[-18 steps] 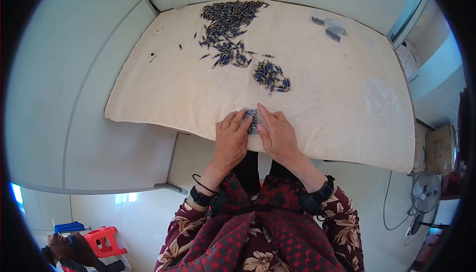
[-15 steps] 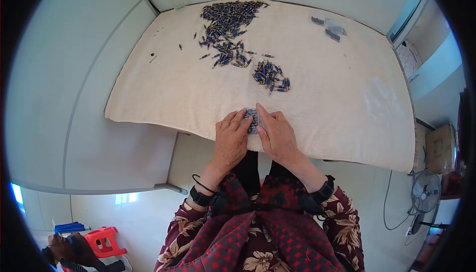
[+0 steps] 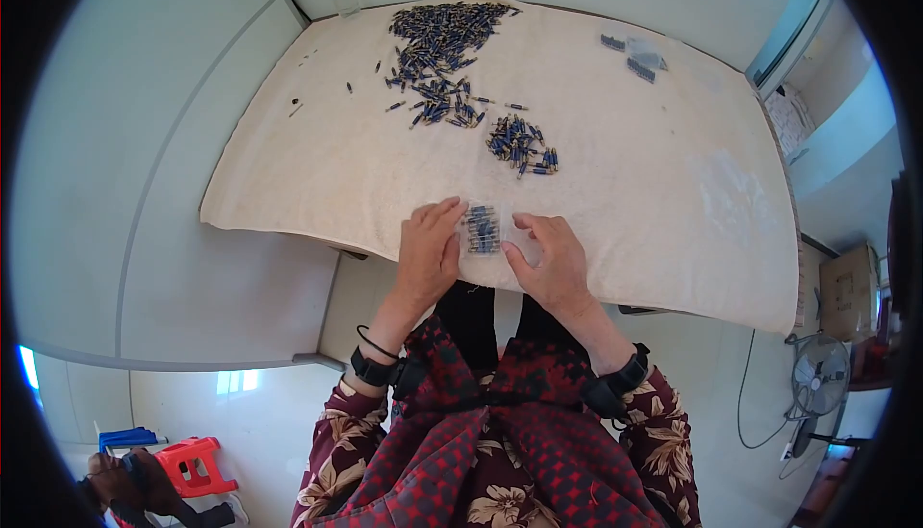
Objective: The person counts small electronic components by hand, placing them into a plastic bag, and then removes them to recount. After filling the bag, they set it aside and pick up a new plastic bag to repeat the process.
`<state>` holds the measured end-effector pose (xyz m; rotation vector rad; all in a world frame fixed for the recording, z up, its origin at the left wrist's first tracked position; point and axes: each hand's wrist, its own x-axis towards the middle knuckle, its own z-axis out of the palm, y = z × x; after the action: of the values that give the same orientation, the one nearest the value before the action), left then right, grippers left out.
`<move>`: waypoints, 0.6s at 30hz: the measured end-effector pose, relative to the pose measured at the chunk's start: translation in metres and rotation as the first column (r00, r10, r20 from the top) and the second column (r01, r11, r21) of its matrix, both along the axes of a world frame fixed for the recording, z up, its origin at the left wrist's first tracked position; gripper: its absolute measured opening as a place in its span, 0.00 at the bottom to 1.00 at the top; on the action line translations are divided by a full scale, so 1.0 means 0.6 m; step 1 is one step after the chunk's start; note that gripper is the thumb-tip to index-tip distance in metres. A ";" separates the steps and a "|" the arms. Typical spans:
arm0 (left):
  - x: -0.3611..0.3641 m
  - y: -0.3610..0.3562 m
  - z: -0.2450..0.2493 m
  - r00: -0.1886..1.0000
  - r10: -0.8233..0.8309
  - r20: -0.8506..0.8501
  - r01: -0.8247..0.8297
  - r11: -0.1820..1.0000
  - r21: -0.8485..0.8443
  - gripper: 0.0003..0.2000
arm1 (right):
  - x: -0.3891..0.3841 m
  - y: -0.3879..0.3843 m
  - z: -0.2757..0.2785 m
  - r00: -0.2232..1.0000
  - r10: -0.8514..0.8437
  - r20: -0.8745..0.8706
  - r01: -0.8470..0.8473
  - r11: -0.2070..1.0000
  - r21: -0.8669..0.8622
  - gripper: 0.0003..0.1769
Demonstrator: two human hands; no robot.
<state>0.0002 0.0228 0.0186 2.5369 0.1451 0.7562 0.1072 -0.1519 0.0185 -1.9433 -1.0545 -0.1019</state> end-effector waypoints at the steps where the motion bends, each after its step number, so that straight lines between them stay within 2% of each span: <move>1: 0.003 0.003 0.004 1.000 0.028 -0.007 -0.028 0.999 0.018 0.21 | -0.002 -0.005 -0.001 0.994 -0.046 0.104 0.048 0.999 -0.014 0.22; 2: 0.010 0.006 0.004 1.000 0.030 -0.006 -0.030 0.999 0.016 0.21 | -0.006 -0.007 0.001 0.993 -0.044 0.105 0.046 0.999 -0.016 0.22; 5: 0.033 0.016 -0.001 0.999 -0.041 -0.015 0.042 0.991 0.127 0.20 | -0.022 -0.009 0.017 0.988 -0.058 0.145 0.076 0.989 -0.125 0.13; 6: 0.038 0.016 -0.002 0.999 -0.040 -0.009 0.041 0.991 0.129 0.20 | -0.023 -0.009 0.016 0.987 -0.058 0.151 0.077 0.989 -0.123 0.13; 9: 0.049 0.018 0.002 0.988 -0.058 -0.141 0.068 0.995 0.069 0.20 | -0.019 -0.004 0.004 0.993 -0.052 0.108 0.063 0.993 -0.104 0.13; 14: 0.055 0.033 0.010 0.980 -0.046 -0.192 0.061 0.996 0.068 0.21 | -0.006 0.002 0.003 0.993 -0.078 0.087 0.086 0.992 -0.089 0.09; 17: 0.058 0.042 0.009 0.977 -0.106 -0.186 0.106 0.994 -0.008 0.21 | 0.014 0.008 0.005 0.956 -0.043 -0.290 0.034 0.999 -0.038 0.07; 18: 0.058 0.043 0.008 0.978 -0.106 -0.182 0.106 0.994 -0.008 0.21 | 0.023 0.010 0.001 0.957 -0.043 -0.286 0.034 0.999 -0.038 0.07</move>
<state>0.0353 0.0487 0.0233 2.5894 0.0690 0.4830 0.1213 -0.1458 0.0193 -1.9378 -0.8304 0.1728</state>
